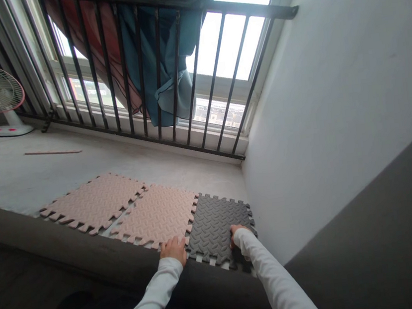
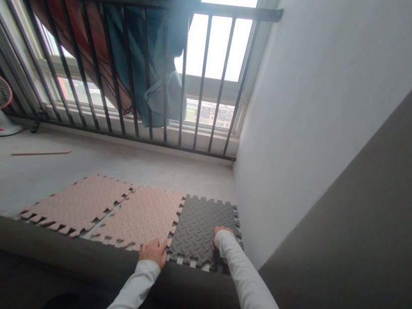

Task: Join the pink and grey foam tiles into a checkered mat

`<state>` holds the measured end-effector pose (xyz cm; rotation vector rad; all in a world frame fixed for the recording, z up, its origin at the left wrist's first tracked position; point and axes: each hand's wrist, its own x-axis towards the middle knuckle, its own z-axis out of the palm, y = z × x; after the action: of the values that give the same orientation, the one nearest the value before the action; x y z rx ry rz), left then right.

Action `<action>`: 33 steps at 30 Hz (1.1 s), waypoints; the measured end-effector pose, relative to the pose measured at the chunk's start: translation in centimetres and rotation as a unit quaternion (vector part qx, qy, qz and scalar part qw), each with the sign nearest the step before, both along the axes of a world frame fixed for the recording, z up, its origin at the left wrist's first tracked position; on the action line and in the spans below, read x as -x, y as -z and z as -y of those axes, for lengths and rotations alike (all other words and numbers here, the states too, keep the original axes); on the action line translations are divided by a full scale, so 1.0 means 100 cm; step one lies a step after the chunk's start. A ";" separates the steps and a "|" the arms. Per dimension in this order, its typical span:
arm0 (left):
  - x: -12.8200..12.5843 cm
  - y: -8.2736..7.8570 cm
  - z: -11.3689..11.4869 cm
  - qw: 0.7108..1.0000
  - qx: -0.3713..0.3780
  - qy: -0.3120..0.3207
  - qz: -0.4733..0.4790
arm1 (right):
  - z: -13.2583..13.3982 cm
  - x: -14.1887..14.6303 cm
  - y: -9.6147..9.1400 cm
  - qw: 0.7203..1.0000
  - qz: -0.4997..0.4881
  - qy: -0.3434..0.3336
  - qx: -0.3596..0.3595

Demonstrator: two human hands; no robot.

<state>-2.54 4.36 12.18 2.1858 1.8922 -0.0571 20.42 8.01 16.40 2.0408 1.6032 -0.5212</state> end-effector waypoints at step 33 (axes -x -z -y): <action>-0.007 0.010 -0.028 0.996 0.075 0.038 -0.018 | -0.004 0.000 0.003 1.000 0.000 -0.001 0.012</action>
<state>-1.82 7.14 11.15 2.1681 1.7614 -0.2447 20.46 8.42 16.15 2.0224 1.5915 -0.5377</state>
